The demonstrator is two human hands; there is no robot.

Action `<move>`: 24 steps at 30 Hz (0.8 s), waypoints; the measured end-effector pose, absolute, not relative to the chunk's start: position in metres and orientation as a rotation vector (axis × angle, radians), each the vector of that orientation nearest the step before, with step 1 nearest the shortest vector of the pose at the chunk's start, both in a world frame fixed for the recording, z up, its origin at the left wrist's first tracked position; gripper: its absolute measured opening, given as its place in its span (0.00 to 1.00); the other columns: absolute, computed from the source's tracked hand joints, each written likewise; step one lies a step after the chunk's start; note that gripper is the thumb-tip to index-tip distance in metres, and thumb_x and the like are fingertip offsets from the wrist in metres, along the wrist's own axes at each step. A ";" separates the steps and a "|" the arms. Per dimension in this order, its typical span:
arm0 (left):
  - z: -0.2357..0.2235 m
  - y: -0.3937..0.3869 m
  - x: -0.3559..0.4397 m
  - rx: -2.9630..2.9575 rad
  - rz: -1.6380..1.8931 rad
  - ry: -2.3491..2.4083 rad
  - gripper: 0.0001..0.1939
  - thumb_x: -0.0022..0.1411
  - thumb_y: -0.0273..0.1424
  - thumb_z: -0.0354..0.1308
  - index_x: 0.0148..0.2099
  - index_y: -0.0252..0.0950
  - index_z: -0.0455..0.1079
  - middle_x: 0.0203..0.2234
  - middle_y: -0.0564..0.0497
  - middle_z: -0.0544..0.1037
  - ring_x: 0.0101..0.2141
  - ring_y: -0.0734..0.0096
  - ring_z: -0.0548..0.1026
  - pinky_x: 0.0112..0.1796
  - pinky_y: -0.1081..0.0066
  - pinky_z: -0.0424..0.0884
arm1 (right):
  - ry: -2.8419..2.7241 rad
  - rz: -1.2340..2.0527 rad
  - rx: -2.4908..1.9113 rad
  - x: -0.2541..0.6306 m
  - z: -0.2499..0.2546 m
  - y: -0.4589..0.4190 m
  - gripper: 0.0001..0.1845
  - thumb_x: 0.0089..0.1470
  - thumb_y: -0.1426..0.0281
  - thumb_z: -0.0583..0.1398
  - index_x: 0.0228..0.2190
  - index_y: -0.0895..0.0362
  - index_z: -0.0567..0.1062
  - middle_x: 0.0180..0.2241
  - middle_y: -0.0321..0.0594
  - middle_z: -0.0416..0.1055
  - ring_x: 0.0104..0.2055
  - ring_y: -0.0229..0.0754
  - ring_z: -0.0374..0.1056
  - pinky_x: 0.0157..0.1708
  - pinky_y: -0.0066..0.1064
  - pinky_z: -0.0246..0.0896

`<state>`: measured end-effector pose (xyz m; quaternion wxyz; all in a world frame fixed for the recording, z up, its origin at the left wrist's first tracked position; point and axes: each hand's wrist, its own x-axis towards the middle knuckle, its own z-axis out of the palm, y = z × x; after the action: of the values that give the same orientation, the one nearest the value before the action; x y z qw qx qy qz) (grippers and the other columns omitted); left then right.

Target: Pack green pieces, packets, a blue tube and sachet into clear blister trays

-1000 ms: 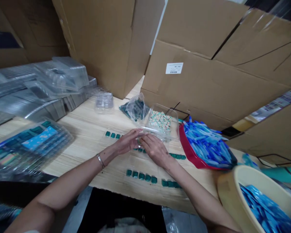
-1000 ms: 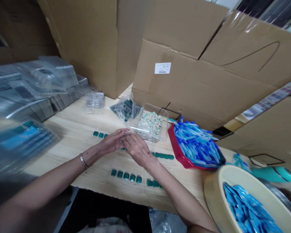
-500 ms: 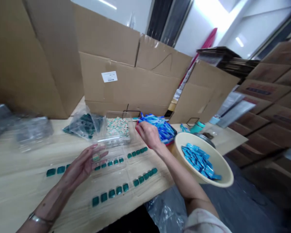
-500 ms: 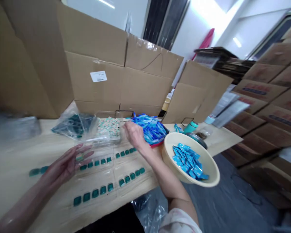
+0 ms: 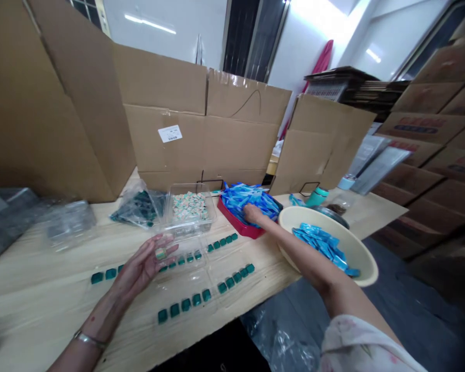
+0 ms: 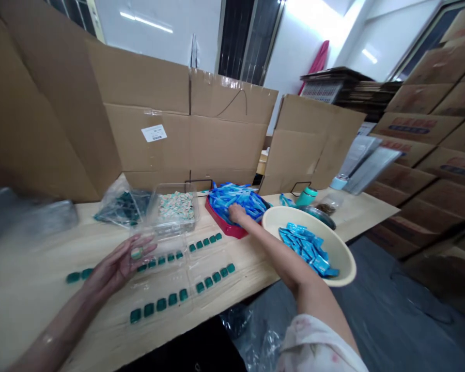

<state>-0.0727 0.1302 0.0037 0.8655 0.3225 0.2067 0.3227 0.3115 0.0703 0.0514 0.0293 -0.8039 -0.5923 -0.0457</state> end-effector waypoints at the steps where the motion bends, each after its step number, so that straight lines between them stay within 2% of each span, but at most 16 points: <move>1: 0.004 0.129 -0.073 0.685 0.678 0.413 0.13 0.61 0.29 0.54 0.49 0.38 0.66 0.54 0.42 0.69 0.53 0.50 0.67 0.51 0.51 0.66 | -1.843 -0.161 -2.419 0.312 0.056 0.068 0.06 0.52 0.75 0.58 0.26 0.61 0.75 0.25 0.44 0.73 0.28 0.41 0.69 0.31 0.31 0.63; 3: 0.003 0.128 -0.072 0.698 0.677 0.375 0.13 0.62 0.29 0.54 0.49 0.37 0.65 0.54 0.41 0.69 0.52 0.49 0.68 0.50 0.50 0.66 | -1.896 -0.190 -2.267 0.308 0.069 0.064 0.08 0.55 0.72 0.56 0.29 0.62 0.75 0.26 0.44 0.73 0.27 0.39 0.67 0.30 0.28 0.62; 7: 0.002 0.127 -0.071 0.714 0.675 0.363 0.12 0.62 0.31 0.53 0.49 0.36 0.65 0.53 0.40 0.69 0.51 0.48 0.70 0.49 0.47 0.66 | -2.091 -0.150 -1.836 0.262 0.092 0.062 0.17 0.57 0.66 0.56 0.47 0.59 0.68 0.38 0.44 0.72 0.36 0.38 0.67 0.36 0.28 0.63; 9: 0.003 0.127 -0.071 0.731 0.664 0.364 0.13 0.62 0.31 0.53 0.49 0.36 0.65 0.54 0.39 0.68 0.50 0.49 0.70 0.48 0.49 0.67 | -2.264 -0.142 -1.493 0.225 0.099 0.062 0.15 0.57 0.64 0.56 0.46 0.56 0.68 0.41 0.42 0.71 0.41 0.40 0.66 0.41 0.32 0.63; 11: 0.004 0.125 -0.071 0.750 0.643 0.355 0.13 0.62 0.31 0.53 0.49 0.35 0.65 0.55 0.38 0.67 0.50 0.49 0.71 0.47 0.51 0.68 | -2.446 -0.189 -1.364 0.190 0.102 0.064 0.11 0.58 0.67 0.55 0.42 0.57 0.71 0.39 0.43 0.71 0.43 0.43 0.65 0.42 0.35 0.62; 14: 0.007 0.122 -0.072 0.765 0.623 0.342 0.14 0.62 0.30 0.53 0.51 0.36 0.65 0.55 0.38 0.67 0.50 0.51 0.70 0.46 0.54 0.70 | -2.629 -0.302 -1.483 0.158 0.096 0.074 0.08 0.58 0.71 0.55 0.37 0.59 0.73 0.36 0.45 0.70 0.42 0.44 0.64 0.40 0.33 0.61; 17: 0.008 0.121 -0.071 0.772 0.628 0.358 0.14 0.62 0.29 0.53 0.51 0.37 0.65 0.55 0.40 0.68 0.51 0.52 0.70 0.47 0.53 0.70 | -2.682 -0.408 -1.575 0.152 0.087 0.083 0.08 0.58 0.72 0.54 0.37 0.59 0.73 0.36 0.44 0.69 0.41 0.44 0.63 0.37 0.32 0.59; 24: 0.009 0.118 -0.071 0.768 0.587 0.407 0.14 0.62 0.29 0.53 0.50 0.37 0.67 0.53 0.41 0.70 0.52 0.50 0.69 0.48 0.50 0.68 | -2.559 -0.382 -1.659 0.146 0.093 0.064 0.13 0.60 0.65 0.53 0.39 0.59 0.72 0.39 0.46 0.69 0.43 0.42 0.64 0.39 0.30 0.60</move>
<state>-0.0709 0.1177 0.0090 0.8656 0.3666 0.1942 0.2804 0.1457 0.0644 0.0928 0.0338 -0.5395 -0.8321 -0.1242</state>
